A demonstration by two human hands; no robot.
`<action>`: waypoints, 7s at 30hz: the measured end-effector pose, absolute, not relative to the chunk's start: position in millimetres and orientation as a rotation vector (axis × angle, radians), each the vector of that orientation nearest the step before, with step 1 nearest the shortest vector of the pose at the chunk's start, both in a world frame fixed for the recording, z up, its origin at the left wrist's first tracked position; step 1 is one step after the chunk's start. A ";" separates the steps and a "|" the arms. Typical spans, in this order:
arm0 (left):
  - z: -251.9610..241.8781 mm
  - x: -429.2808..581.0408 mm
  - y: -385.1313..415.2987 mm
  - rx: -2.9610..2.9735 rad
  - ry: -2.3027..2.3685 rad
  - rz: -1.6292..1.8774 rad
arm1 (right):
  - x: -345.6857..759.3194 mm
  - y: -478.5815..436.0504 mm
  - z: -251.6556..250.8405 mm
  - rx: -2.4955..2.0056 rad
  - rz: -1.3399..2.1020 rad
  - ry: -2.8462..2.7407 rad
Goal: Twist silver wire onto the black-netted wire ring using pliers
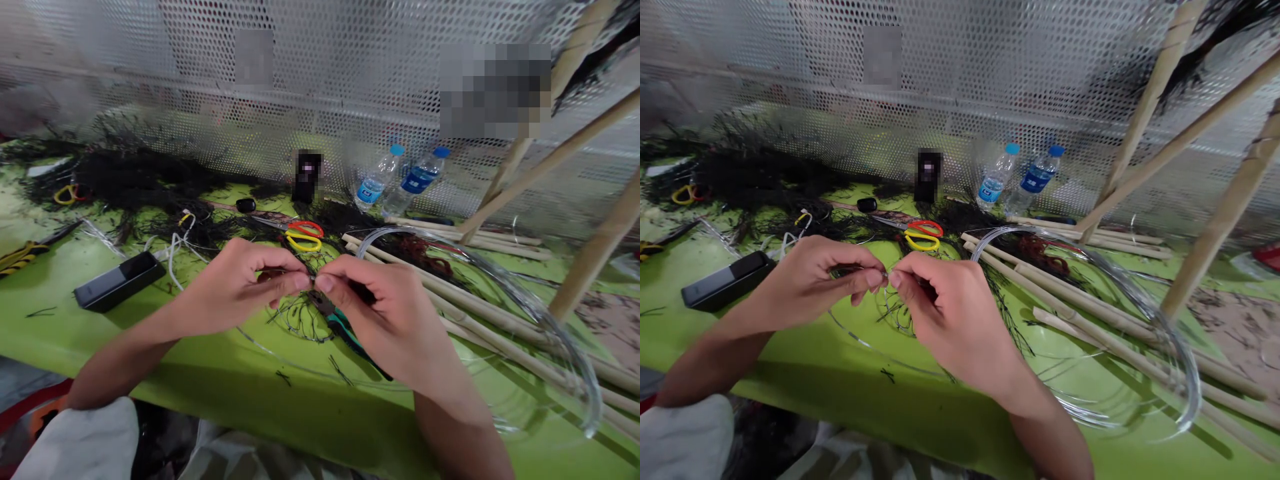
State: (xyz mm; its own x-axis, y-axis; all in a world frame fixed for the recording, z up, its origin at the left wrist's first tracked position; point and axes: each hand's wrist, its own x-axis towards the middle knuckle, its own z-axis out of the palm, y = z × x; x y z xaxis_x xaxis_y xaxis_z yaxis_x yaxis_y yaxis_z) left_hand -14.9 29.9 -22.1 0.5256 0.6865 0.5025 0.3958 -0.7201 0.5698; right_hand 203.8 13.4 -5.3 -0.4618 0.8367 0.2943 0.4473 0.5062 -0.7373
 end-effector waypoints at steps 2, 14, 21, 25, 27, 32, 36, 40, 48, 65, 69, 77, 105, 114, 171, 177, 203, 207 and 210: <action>-21.3 -17.3 32.7 2.376 0.868 0.966 | 205.3 17.2 -6.2 -1.051 0.825 -2.107; -38.2 -33.3 57.0 3.139 0.368 1.406 | 204.8 23.4 -5.1 -1.017 1.063 -2.078; -34.7 -36.6 58.5 3.150 0.338 1.387 | 203.1 20.2 -3.9 -1.026 1.123 -2.058; -40.7 -34.8 58.6 3.045 0.313 1.367 | 204.0 18.9 -4.9 -1.023 1.098 -2.072; -39.9 -32.9 54.9 2.916 0.346 1.387 | 204.0 17.6 -5.3 -1.022 1.072 -2.097; -21.9 -28.3 39.6 2.543 0.651 1.138 | 198.6 11.7 -6.3 -1.035 0.933 -2.157; -16.1 -25.0 34.4 2.084 0.791 0.872 | 194.5 9.8 -7.9 -1.039 0.849 -2.186; -27.5 -20.8 38.0 2.315 0.889 1.218 | 198.2 13.3 -9.6 -1.085 0.884 -2.138; -47.8 -28.3 41.8 2.918 0.495 1.705 | 205.1 12.7 -5.0 -1.092 1.004 -2.062; -40.1 -35.3 38.0 3.259 0.532 1.421 | 204.7 10.6 -2.3 -1.110 0.981 -2.066; -45.0 -38.0 42.5 3.223 0.592 1.334 | 202.9 13.5 -3.5 -1.135 0.945 -2.067; -30.1 -24.7 45.3 2.722 0.759 1.086 | 202.3 20.9 -5.9 -1.134 0.995 -2.076; -26.6 -30.0 47.2 2.582 0.601 1.093 | 200.8 24.0 -9.4 -1.053 1.096 -2.196; -27.6 -24.0 38.9 2.552 0.878 1.230 | 201.8 24.1 -8.2 -1.052 1.021 -2.160; -25.8 -28.1 44.2 1.919 0.917 0.714 | 200.6 31.9 -11.7 -1.068 1.117 -2.098; -24.8 -29.6 43.3 2.189 0.857 0.786 | 204.3 29.9 -8.3 -1.061 1.239 -2.052; -32.4 -30.3 43.9 2.395 0.635 1.177 | 202.7 24.0 -7.0 -1.015 1.183 -2.158; -24.6 -32.5 41.1 1.935 0.829 0.841 | 198.3 18.8 -6.0 -1.012 1.077 -2.192; -21.0 -29.9 41.7 1.678 0.814 0.687 | 197.1 18.0 -6.8 -1.019 1.050 -2.205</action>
State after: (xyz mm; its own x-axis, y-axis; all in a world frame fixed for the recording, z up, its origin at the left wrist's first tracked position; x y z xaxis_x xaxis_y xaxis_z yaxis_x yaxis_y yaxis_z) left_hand -29.9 41.7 -21.0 0.5963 0.8020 0.0355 0.1698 -0.1691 0.9709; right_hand 197.1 18.0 -6.8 -0.6010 0.7918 0.1092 0.4144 0.4255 -0.8045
